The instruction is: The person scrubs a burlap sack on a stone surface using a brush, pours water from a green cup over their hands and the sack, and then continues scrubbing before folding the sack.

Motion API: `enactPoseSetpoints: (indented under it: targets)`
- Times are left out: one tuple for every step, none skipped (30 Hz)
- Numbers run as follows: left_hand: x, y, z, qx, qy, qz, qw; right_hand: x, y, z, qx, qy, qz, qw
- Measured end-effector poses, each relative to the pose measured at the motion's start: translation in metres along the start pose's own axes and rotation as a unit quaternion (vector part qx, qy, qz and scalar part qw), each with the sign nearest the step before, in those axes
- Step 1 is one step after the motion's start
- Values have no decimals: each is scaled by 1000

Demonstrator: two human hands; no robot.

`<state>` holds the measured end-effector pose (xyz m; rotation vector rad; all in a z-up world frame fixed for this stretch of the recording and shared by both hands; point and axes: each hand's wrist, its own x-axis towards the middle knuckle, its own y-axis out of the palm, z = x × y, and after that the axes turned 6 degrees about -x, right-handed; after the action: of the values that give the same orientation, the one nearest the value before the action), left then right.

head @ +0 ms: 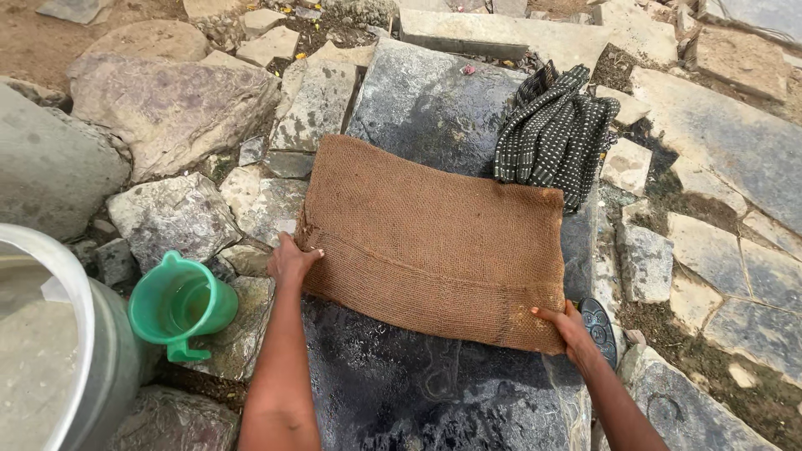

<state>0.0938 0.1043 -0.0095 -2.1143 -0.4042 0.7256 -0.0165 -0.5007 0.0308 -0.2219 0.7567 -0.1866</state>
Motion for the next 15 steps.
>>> enactPoseSetpoints:
  targets:
    - [3, 1, 2, 8, 21, -11, 1000, -2, 5, 2, -4, -21, 8, 1000]
    - [5, 2, 6, -16, 3, -3, 1000, -6, 4, 1, 12, -7, 12, 1000]
    - [8, 1, 9, -39, -14, 4, 999, -11, 5, 1, 27, 0, 16, 999]
    - [12, 0, 7, -64, -29, 12, 997, -15, 3, 4, 28, 2, 18, 999]
    - [16, -2, 3, -36, -27, 24, 999, -19, 3, 7, 23, 3, 21, 1000]
    - [18, -2, 0, -10, -27, 36, 999, -22, 2, 11, 11, 0, 23, 1000]
    - [20, -2, -3, 16, -26, 49, 998, -24, 1, 17, -18, -1, 24, 1000]
    - [19, -2, 0, 2, -43, 56, 998, -28, -1, 20, -57, 2, 28, 998]
    - [20, -4, 3, -12, -59, 62, 996, -30, -5, 24, -94, 5, 30, 995]
    - [22, -7, 5, -26, -75, 66, 995, -30, -12, 32, -153, 11, 31, 988]
    - [19, -5, 8, -88, -70, 65, 992, -32, -19, 38, -205, 19, 34, 978]
    - [15, -5, 12, -149, -64, 61, 985, -31, -23, 44, -252, 24, 38, 967]
    - [12, -6, 13, -209, -59, 57, 974, -31, -27, 47, -294, 30, 46, 954]
    - [7, -9, 14, -235, -54, 73, 968, -31, -23, 44, -323, 23, 23, 946]
    - [0, -11, 14, -261, -48, 88, 960, -31, -19, 39, -361, 17, 7, 932]
